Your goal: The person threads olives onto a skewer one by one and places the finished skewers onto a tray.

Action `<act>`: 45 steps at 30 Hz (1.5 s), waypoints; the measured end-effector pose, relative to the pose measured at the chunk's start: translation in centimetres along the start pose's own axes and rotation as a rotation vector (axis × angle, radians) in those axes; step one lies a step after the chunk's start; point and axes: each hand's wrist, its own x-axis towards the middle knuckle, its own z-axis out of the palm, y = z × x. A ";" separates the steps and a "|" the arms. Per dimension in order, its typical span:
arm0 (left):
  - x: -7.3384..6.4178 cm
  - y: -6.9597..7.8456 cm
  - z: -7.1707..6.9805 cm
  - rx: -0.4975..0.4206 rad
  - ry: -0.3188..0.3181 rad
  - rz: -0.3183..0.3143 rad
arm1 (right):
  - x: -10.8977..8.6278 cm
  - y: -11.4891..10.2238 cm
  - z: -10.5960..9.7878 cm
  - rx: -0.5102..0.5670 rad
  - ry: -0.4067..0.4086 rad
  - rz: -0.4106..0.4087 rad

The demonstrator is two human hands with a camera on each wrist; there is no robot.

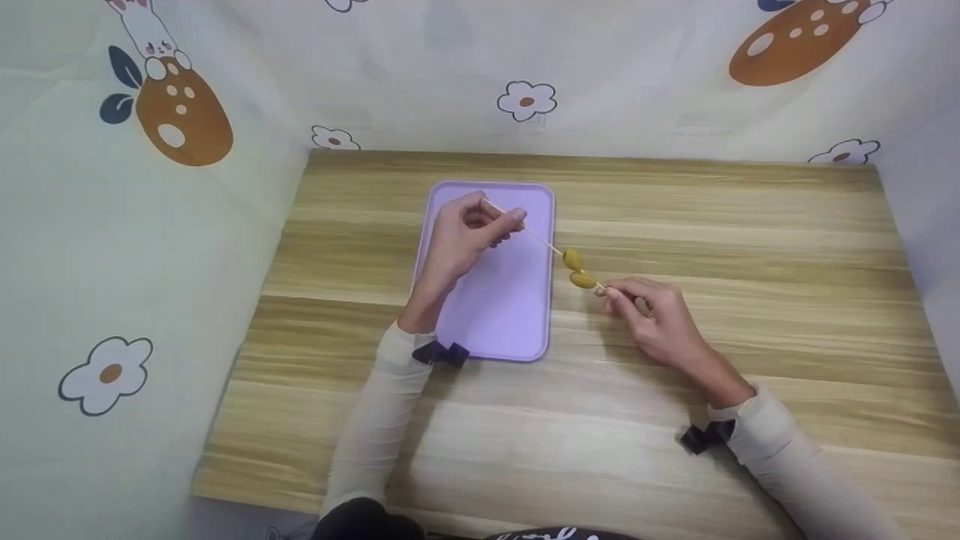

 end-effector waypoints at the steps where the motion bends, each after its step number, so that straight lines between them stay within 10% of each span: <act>1: 0.0 0.0 0.1 0.005 -0.001 0.000 | 0.0 0.0 0.0 0.005 -0.001 0.001; 45: -0.8 0.2 2.5 0.040 -0.028 -0.012 | 0.1 -0.1 0.2 0.045 0.020 -0.054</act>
